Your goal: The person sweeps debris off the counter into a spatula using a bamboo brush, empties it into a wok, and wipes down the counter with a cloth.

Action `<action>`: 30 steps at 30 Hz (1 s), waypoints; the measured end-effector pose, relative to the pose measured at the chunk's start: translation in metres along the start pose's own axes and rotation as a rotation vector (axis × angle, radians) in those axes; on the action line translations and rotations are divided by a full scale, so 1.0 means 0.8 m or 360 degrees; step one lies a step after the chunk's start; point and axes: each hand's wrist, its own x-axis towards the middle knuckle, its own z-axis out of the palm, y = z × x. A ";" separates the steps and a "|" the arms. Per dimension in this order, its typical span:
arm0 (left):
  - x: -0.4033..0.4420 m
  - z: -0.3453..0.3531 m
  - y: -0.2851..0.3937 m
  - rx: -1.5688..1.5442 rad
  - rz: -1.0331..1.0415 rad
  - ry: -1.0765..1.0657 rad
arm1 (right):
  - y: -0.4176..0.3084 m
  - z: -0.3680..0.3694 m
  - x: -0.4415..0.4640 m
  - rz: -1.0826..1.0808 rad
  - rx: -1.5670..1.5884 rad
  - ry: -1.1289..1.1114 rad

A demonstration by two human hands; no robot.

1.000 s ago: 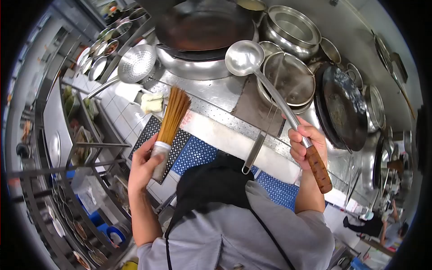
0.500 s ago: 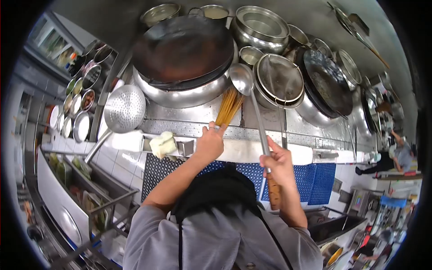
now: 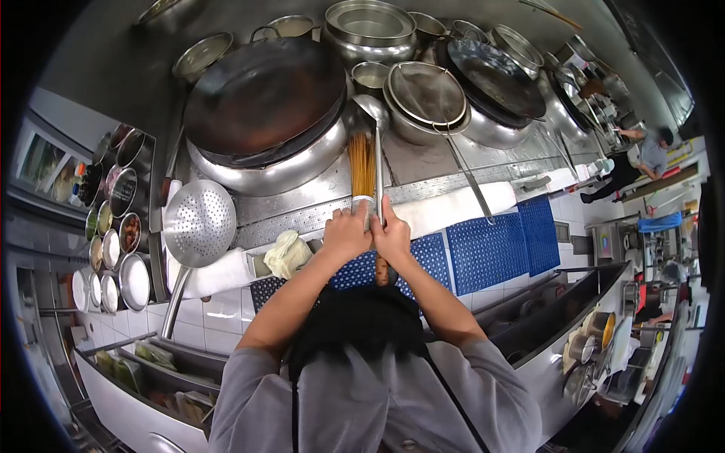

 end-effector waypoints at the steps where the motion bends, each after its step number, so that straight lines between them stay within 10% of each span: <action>1: 0.002 0.000 -0.001 -0.0024 0.0008 0.0026 | -0.001 0.005 0.007 -0.0029 0.0034 0.0037; 26: -0.025 -0.020 -0.020 -0.0175 0.0097 -0.0039 | -0.009 -0.011 0.050 -0.0054 -0.0273 -0.0469; 30: -0.046 -0.042 -0.030 -0.0337 0.0264 0.0287 | -0.017 -0.081 0.044 -0.0624 -0.0673 0.0348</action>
